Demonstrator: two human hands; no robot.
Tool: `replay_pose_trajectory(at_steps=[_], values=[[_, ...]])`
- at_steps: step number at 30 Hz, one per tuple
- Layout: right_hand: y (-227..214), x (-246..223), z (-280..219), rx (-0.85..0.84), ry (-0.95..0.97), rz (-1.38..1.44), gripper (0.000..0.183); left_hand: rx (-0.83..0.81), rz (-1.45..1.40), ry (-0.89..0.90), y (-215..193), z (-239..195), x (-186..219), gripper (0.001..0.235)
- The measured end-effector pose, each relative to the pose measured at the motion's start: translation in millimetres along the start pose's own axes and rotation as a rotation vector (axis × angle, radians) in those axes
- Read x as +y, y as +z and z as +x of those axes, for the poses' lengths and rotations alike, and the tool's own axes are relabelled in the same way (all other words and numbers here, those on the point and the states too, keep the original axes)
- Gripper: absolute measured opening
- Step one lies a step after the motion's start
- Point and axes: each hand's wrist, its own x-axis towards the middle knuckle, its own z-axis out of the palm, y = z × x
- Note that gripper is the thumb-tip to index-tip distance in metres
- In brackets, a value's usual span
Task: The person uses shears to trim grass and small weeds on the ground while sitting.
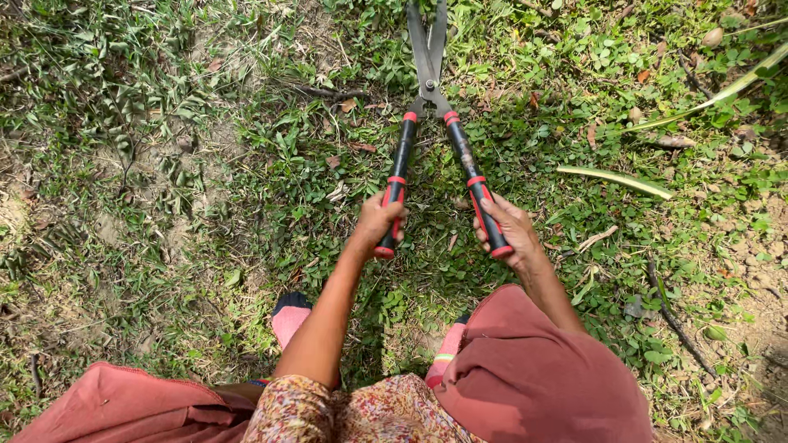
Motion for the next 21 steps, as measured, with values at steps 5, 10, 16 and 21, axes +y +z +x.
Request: replay_pose_trajectory(at_steps=[5,10,16,21], values=[[22,19,-11,0.086,-0.019,-0.003,0.056,0.031,-0.049,-0.012,45,-15,-7,0.036],[-27,15,-48,0.089,0.031,-0.024,0.061,-0.073,0.15,-0.078,-15,-45,7,0.037],[-22,12,-34,0.129,0.011,-0.006,0.059,-0.1,0.109,-0.103,-16,-11,8,0.036],[21,11,-11,0.162,-0.088,0.054,0.056,-0.018,-0.03,-0.022,62,21,-1,0.031]])
